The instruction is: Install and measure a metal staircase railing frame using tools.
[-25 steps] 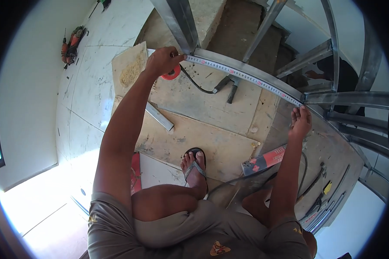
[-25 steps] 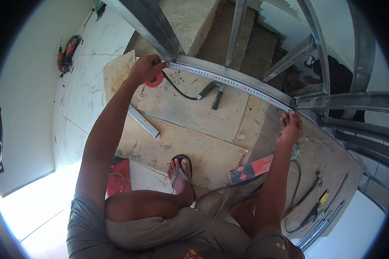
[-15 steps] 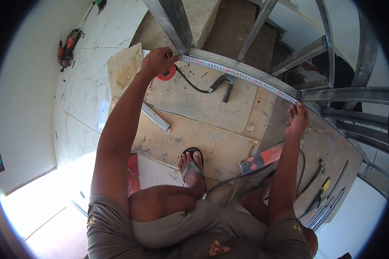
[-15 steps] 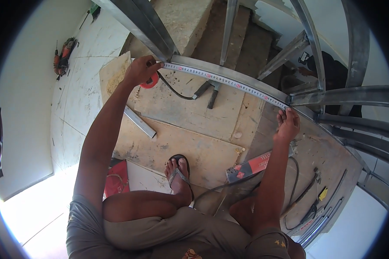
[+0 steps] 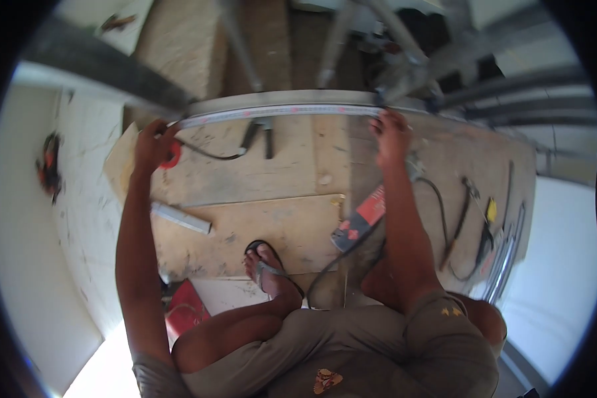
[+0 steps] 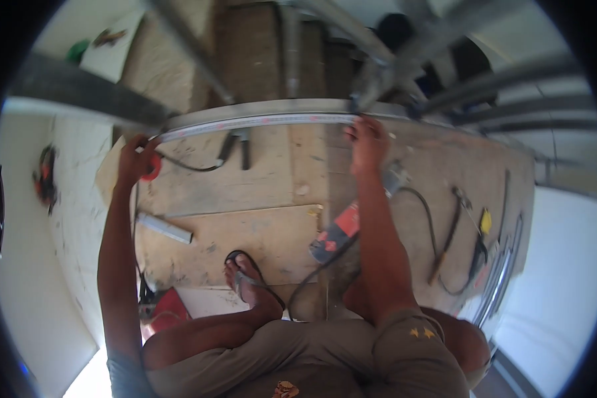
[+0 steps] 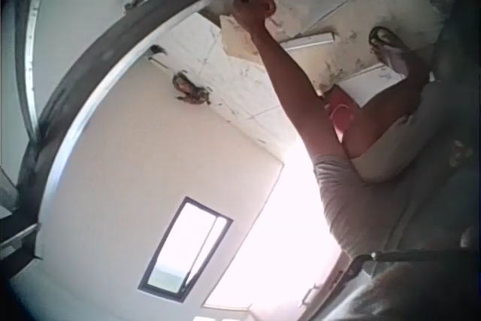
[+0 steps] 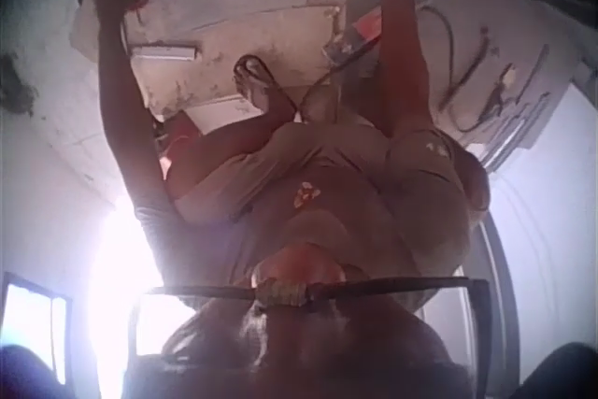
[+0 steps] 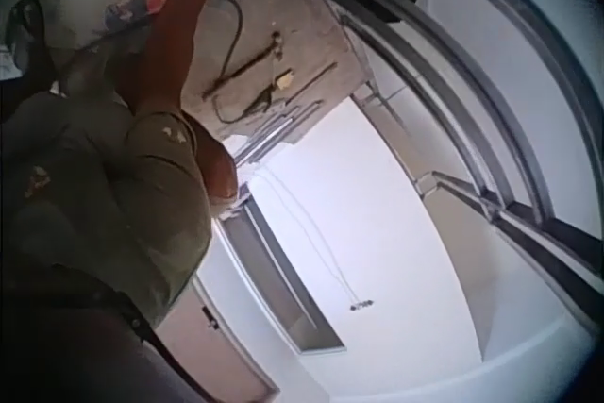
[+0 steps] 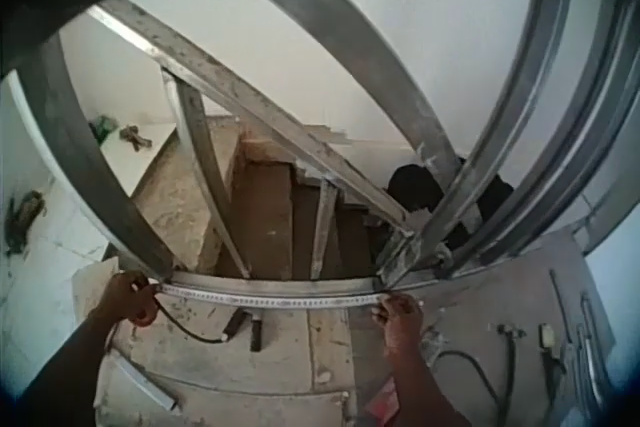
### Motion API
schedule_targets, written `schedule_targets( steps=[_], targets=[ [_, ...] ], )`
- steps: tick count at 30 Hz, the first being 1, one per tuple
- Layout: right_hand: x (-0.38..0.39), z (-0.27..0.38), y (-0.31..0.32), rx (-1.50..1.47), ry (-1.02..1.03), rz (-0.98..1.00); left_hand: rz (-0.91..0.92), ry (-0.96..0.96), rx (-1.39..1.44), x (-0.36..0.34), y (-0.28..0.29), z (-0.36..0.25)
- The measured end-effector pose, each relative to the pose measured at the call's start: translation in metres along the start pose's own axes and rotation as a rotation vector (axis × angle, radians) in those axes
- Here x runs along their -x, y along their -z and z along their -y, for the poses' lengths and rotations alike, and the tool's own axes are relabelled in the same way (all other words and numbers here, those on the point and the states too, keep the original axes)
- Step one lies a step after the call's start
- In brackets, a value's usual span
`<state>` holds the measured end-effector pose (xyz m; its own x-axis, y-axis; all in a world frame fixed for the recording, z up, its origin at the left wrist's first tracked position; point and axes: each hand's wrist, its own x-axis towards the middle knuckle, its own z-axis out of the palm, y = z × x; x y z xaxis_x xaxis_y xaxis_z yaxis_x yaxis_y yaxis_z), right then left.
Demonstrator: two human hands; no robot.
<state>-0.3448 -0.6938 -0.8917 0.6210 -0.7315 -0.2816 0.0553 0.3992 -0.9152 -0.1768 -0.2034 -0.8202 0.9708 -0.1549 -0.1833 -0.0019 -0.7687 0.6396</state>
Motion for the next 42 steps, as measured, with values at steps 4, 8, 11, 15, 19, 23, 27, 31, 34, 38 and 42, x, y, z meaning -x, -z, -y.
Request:
schedule_targets(
  steps=[4, 8, 11, 15, 19, 23, 27, 31, 34, 38, 42],
  targets=[
    [0.006, 0.005, -0.01, -0.023, 0.027, 0.023, -0.039, -0.078, -0.123, -0.001, 0.004, 0.004],
    [0.004, 0.01, -0.007, -0.005, 0.026, 0.026, -0.036, -0.136, -0.153, -0.009, -0.001, 0.01],
    [0.006, 0.013, -0.005, -0.026, 0.027, 0.017, -0.064, -0.171, -0.202, -0.01, -0.003, 0.008],
    [0.006, 0.019, -0.005, -0.11, 0.028, 0.043, -0.036, -0.16, -0.179, -0.011, 0.002, 0.007],
    [0.005, 0.029, 0.011, -0.058, 0.031, 0.061, 0.208, 0.018, -0.057, -0.001, 0.008, -0.016],
    [-0.009, 0.041, 0.045, -0.027, -0.015, 0.02, 0.486, 0.083, 0.052, 0.0, 0.009, -0.016],
    [-0.038, 0.071, 0.09, -0.105, -0.003, -0.213, 0.643, 0.017, 0.091, 0.015, -0.037, -0.101],
    [-0.091, 0.097, 0.164, -0.116, 0.029, -0.384, 0.701, -0.014, 0.2, 0.023, -0.113, -0.182],
    [-0.132, 0.12, 0.224, -0.084, 0.026, -0.403, 0.663, -0.137, 0.246, 0.022, -0.171, -0.209],
    [-0.166, 0.145, 0.275, -0.115, 0.052, -0.399, 0.568, -0.231, 0.265, 0.035, -0.228, -0.244],
    [-0.186, 0.154, 0.289, -0.053, 0.105, -0.508, 0.403, -0.424, 0.18, 0.056, -0.254, -0.276]
  ],
)
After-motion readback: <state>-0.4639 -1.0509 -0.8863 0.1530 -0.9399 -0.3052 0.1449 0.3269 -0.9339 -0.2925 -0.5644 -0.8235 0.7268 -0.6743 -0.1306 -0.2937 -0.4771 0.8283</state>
